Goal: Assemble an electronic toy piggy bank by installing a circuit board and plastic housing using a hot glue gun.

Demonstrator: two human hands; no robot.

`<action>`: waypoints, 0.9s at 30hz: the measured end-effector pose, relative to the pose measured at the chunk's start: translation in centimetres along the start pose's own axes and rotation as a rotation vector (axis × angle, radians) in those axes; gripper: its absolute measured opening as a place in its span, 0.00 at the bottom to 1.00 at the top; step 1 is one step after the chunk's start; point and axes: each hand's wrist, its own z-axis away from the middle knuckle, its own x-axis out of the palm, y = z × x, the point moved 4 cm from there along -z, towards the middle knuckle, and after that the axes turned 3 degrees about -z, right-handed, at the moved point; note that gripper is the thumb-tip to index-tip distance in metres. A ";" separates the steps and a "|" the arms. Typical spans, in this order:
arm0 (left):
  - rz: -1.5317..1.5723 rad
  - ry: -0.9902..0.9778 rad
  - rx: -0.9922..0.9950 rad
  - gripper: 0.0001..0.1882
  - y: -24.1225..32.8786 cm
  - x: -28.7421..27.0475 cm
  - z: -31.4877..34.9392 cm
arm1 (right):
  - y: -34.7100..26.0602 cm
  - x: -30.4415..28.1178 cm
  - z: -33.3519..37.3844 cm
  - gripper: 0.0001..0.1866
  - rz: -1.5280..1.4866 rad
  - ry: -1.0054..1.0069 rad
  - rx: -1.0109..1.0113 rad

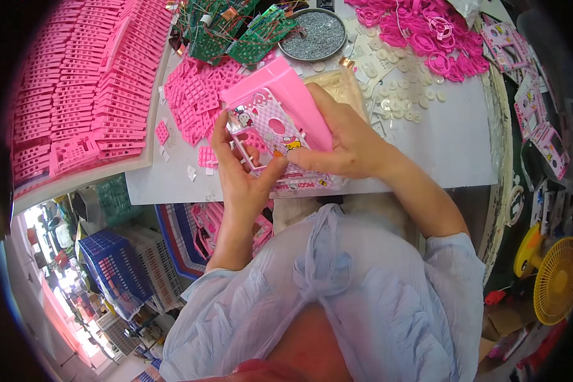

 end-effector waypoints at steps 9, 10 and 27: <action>0.114 0.059 0.027 0.54 -0.5 1.6 0.1 | 0.9 -0.2 0.6 0.38 -0.360 -0.073 0.125; 0.219 0.104 -0.011 0.49 0.1 1.1 -0.3 | 0.9 -0.3 0.6 0.38 -0.418 -0.055 0.173; 0.755 0.265 -0.053 0.18 -2.7 0.7 -6.2 | 2.6 -3.0 4.5 0.33 -0.387 0.208 0.341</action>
